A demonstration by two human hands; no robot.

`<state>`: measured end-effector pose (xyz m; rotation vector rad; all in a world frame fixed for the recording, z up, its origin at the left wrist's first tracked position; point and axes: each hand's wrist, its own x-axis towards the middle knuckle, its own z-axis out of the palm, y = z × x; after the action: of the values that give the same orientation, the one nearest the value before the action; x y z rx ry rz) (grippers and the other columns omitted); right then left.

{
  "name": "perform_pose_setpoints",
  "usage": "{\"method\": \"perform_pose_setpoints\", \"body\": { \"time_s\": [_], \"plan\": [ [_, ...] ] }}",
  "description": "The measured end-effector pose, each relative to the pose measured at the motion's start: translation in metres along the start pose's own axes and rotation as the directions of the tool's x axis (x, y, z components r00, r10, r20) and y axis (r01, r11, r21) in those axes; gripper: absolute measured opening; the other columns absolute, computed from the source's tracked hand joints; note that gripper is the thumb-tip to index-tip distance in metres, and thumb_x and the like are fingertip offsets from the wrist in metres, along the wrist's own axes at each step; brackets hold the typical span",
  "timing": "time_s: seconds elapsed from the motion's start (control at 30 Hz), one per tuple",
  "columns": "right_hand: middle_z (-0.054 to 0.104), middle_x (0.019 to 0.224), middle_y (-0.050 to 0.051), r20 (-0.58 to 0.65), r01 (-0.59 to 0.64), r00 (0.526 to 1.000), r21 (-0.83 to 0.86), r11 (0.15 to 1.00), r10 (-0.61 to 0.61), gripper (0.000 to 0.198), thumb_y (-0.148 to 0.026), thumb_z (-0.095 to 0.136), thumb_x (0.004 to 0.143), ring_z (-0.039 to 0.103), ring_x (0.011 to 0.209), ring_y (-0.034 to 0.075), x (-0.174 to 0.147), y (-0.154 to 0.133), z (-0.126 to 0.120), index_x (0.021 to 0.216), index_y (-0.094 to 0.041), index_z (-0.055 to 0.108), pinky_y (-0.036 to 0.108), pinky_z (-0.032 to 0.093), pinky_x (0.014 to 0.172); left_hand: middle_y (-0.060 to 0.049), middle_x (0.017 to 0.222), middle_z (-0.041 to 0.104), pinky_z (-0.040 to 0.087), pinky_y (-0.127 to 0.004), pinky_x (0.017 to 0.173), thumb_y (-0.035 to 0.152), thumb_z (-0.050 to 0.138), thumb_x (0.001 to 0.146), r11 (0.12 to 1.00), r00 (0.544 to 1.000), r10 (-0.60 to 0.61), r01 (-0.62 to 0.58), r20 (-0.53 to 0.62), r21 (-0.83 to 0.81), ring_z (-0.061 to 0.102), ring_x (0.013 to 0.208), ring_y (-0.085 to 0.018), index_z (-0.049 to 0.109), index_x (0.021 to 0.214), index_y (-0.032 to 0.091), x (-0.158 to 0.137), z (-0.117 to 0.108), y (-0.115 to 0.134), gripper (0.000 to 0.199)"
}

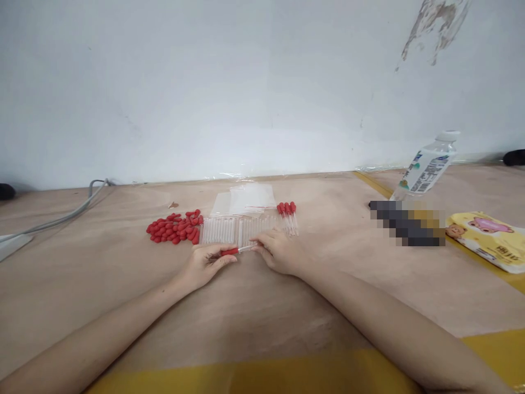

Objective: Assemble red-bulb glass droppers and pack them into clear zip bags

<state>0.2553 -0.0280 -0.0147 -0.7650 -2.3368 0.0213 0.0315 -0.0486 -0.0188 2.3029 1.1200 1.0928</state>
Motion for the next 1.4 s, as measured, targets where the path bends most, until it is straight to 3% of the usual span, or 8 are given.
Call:
{"method": "perform_pose_setpoints", "body": {
  "time_s": [0.1,0.4,0.67,0.93,1.2,1.4],
  "plan": [
    [0.061,0.078,0.005,-0.008,-0.060,0.998,0.050,0.997,0.061,0.017,-0.026,0.042,0.088,0.052,0.070,0.014,-0.001,-0.002,0.001,0.088,-0.017,0.057,0.027,0.039,0.064,-0.004,0.086,0.071,0.053,-0.024,0.065,0.032,0.059,0.079,0.999,0.999,-0.036,0.035,-0.013,-0.027,0.065,0.071,-0.015,0.067,0.096,0.018,0.000,-0.001,-0.001,0.023],
    [0.059,0.069,0.004,-0.023,0.065,0.998,-0.020,0.998,-0.065,0.022,-0.023,0.036,0.090,0.049,0.062,0.014,0.000,-0.010,0.015,0.083,-0.017,0.056,0.026,0.036,0.059,-0.003,0.081,0.071,0.051,-0.023,0.058,0.030,0.059,0.079,0.998,0.998,-0.033,0.035,0.047,-0.042,0.064,0.063,-0.014,0.067,0.090,0.017,-0.001,0.001,0.003,0.019],
    [0.061,0.073,0.004,0.013,0.062,0.998,-0.015,0.998,-0.062,0.021,-0.023,0.036,0.091,0.050,0.065,0.014,0.003,-0.003,0.010,0.085,-0.017,0.055,0.027,0.036,0.063,-0.005,0.084,0.071,0.053,-0.026,0.063,0.031,0.060,0.078,0.991,0.993,-0.106,0.109,0.042,-0.079,0.065,0.068,-0.016,0.068,0.091,0.015,0.002,-0.001,0.006,0.022],
    [0.057,0.068,0.003,0.039,0.065,0.997,-0.034,0.997,-0.064,0.021,-0.024,0.037,0.091,0.047,0.063,0.014,-0.002,-0.002,0.004,0.082,-0.018,0.054,0.026,0.035,0.060,-0.002,0.080,0.071,0.052,-0.024,0.060,0.031,0.059,0.078,0.994,0.994,-0.099,0.101,0.044,-0.048,0.064,0.063,-0.014,0.069,0.090,0.018,0.000,-0.002,0.007,0.020],
    [0.056,0.069,0.003,0.003,0.177,0.984,-0.014,0.984,-0.177,0.021,-0.014,0.034,0.088,0.045,0.061,0.013,-0.004,0.000,0.001,0.081,-0.018,0.054,0.025,0.035,0.059,-0.001,0.068,0.070,0.048,-0.020,0.050,0.031,0.058,0.079,0.992,0.992,-0.105,0.110,0.072,-0.062,0.061,0.056,-0.012,0.069,0.087,0.018,-0.003,-0.005,0.005,0.019],
    [0.056,0.067,0.003,-0.040,0.162,0.986,-0.032,0.986,-0.163,0.020,-0.015,0.035,0.088,0.046,0.060,0.013,-0.008,-0.001,0.003,0.084,-0.018,0.055,0.026,0.035,0.058,-0.001,0.067,0.070,0.049,-0.020,0.050,0.031,0.059,0.079,0.993,0.994,-0.092,0.096,0.063,-0.065,0.063,0.056,-0.013,0.069,0.087,0.018,-0.004,-0.007,0.004,0.019]
  ]
}}
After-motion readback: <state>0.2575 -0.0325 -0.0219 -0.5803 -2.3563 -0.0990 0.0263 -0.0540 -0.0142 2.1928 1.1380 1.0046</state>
